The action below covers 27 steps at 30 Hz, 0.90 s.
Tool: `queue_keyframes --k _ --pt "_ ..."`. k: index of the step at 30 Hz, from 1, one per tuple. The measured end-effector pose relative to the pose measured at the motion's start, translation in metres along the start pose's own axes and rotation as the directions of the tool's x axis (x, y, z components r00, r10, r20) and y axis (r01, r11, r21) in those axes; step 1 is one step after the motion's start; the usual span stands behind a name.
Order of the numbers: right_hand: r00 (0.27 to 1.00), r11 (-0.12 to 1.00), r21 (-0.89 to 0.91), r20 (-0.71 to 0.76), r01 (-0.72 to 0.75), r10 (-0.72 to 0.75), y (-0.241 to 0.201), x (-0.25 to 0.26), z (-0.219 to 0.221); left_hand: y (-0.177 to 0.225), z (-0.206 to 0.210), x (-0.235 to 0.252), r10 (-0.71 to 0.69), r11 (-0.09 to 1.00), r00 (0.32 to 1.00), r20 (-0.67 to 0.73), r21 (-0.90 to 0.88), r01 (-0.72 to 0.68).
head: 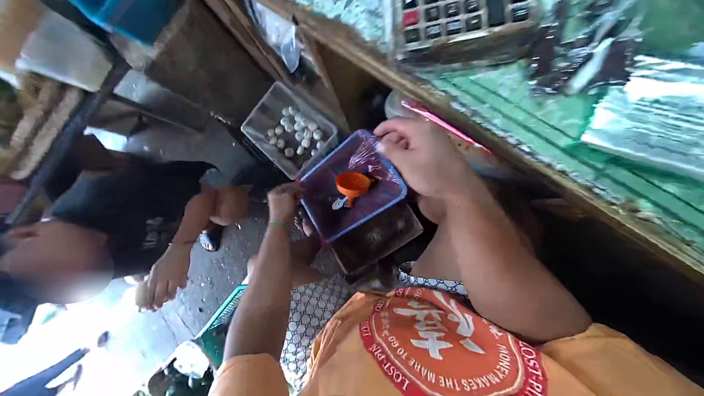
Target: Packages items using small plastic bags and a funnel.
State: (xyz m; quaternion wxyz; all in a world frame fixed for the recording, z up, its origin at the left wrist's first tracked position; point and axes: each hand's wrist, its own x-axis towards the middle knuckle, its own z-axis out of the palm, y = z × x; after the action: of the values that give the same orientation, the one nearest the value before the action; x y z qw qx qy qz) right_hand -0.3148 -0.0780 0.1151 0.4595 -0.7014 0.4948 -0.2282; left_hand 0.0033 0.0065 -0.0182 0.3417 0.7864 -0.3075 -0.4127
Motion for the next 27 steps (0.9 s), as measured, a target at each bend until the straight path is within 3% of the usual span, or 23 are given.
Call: queue_keyframes --k 2,4,6,9,12,15,17,21,27 --pt "0.993 0.999 0.033 -0.122 0.005 -0.001 0.003 0.005 0.007 -0.054 0.018 0.023 -0.105 0.994 0.994 0.038 0.037 0.104" --pt "0.992 0.999 -0.021 -0.125 -0.029 0.026 0.006 0.008 0.016 -0.089 0.037 0.042 -0.162 0.964 0.986 0.036 0.221 0.151" --pt "0.994 0.995 -0.081 -0.097 -0.063 0.055 0.008 0.009 0.024 -0.106 0.055 0.059 -0.133 0.859 0.990 0.044 0.503 0.093" --pt "0.995 0.991 -0.114 -0.075 -0.072 0.064 0.009 0.009 0.032 -0.122 0.076 0.083 -0.065 0.579 0.981 0.184 0.808 -0.113" --pt "0.996 0.994 -0.096 -0.067 -0.061 0.054 0.013 0.009 0.036 -0.129 0.084 0.099 -0.118 0.403 0.941 0.316 0.882 -0.245" --pt "0.996 0.994 -0.088 -0.065 -0.065 0.059 0.015 0.011 0.035 -0.127 0.084 0.101 -0.155 0.292 0.934 0.321 0.918 -0.268" --pt "0.997 0.995 -0.083 -0.065 -0.058 0.052 0.014 0.012 0.035 -0.131 0.080 0.101 -0.108 0.309 0.941 0.319 0.911 -0.274" --pt "0.997 0.997 -0.073 -0.073 -0.033 0.027 0.012 0.005 0.034 -0.114 0.072 0.090 -0.098 0.468 0.962 0.256 0.865 -0.183" --pt "0.999 0.997 -0.075 -0.039 -0.010 0.007 0.013 -0.001 0.041 -0.133 0.090 0.107 -0.172 0.491 0.962 0.213 0.865 -0.104"
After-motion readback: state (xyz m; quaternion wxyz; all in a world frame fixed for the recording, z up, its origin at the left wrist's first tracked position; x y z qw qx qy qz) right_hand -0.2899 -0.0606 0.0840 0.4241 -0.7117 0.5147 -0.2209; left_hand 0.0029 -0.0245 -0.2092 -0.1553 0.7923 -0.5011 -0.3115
